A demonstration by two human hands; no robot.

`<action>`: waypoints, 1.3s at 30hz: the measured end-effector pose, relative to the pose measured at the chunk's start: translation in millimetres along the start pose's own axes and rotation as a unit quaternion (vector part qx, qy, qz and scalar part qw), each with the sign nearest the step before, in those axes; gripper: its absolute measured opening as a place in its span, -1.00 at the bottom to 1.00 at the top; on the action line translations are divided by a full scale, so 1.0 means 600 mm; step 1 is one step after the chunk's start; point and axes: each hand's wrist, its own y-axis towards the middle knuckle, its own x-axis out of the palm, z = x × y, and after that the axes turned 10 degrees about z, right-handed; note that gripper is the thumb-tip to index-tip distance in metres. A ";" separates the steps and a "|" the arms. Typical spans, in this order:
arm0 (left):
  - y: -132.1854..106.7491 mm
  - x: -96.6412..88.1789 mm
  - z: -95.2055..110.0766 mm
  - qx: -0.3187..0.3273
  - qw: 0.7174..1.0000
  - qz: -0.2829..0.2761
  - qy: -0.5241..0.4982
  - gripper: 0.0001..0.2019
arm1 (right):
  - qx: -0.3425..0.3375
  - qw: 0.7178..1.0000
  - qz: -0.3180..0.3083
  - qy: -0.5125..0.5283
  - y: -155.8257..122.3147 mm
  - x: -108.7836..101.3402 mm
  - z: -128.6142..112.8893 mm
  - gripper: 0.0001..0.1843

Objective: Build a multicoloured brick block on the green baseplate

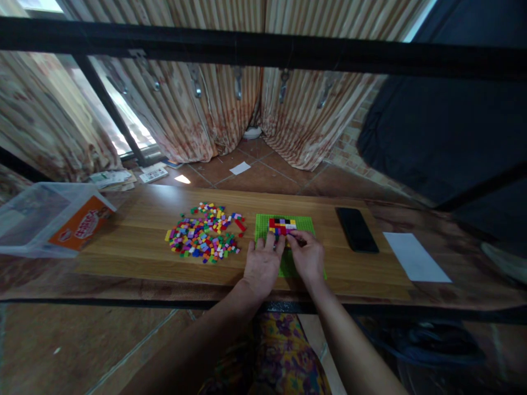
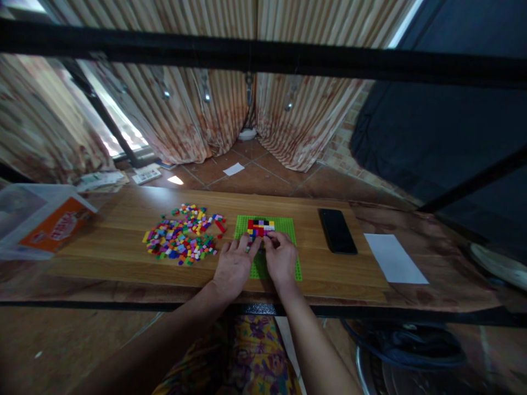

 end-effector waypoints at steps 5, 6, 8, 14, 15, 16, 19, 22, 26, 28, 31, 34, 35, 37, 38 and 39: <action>0.000 0.008 0.009 -0.007 1.000 0.009 -0.006 -0.55 | 0.010 1.000 0.006 -0.012 0.006 0.009 0.006 -0.77; 0.000 0.009 0.011 -0.008 1.000 0.010 -0.005 -0.55 | 0.010 1.000 0.006 -0.012 0.007 0.010 0.007 -0.77; 0.002 0.009 0.014 -0.013 1.000 0.009 -0.004 -0.56 | 0.012 1.000 0.006 -0.008 0.007 0.011 0.007 -0.77; -0.013 -0.011 -0.006 -0.015 0.999 -0.004 -0.035 -0.46 | 0.029 0.998 0.033 0.052 -0.024 -0.008 0.002 -0.72; -0.024 -0.015 -0.013 -0.016 0.998 0.006 -0.054 -0.41 | 0.033 0.997 0.041 0.061 -0.035 -0.014 0.001 -0.71; -0.037 -0.018 -0.021 -0.018 0.997 0.019 -0.076 -0.38 | 0.036 0.996 0.046 0.068 -0.048 -0.020 -0.001 -0.71; -0.089 -0.020 -0.046 -0.037 0.986 0.070 -0.147 -0.48 | 0.033 0.996 0.033 0.072 -0.089 -0.036 -0.009 -0.73; -0.144 -0.010 -0.067 -0.073 0.975 0.101 -0.185 -0.63 | 0.020 0.997 -0.014 0.070 -0.129 -0.042 -0.023 -0.76; -0.191 0.002 -0.090 -0.098 0.961 0.123 -0.228 -0.76 | -0.008 0.993 -0.095 0.072 -0.163 -0.031 -0.042 -0.77; -0.198 0.001 -0.102 -0.118 0.954 0.133 -0.241 -0.79 | -0.025 0.989 -0.125 0.069 -0.169 -0.021 -0.049 -0.77; -0.195 -0.005 -0.119 -0.149 0.945 0.136 -0.258 -0.81 | -0.042 0.986 -0.148 0.058 -0.169 -0.003 -0.056 -0.77; -0.186 -0.012 -0.135 -0.157 0.939 0.112 -0.284 -0.82 | -0.061 0.984 -0.162 0.042 -0.161 0.016 -0.062 -0.77; -0.183 -0.013 -0.141 -0.152 0.940 0.097 -0.290 -0.82 | -0.070 0.983 -0.167 0.036 -0.157 0.022 -0.064 -0.77; -0.178 -0.013 -0.150 -0.136 0.944 0.064 -0.295 -0.82 | -0.093 0.979 -0.179 0.023 -0.146 0.034 -0.069 -0.76; -0.175 -0.013 -0.153 -0.130 0.945 0.052 -0.297 -0.83 | -0.103 0.977 -0.183 0.016 -0.140 0.040 -0.072 -0.76; -0.173 -0.012 -0.157 -0.127 0.944 0.045 -0.300 -0.84 | -0.112 0.976 -0.188 0.007 -0.134 0.047 -0.075 -0.76</action>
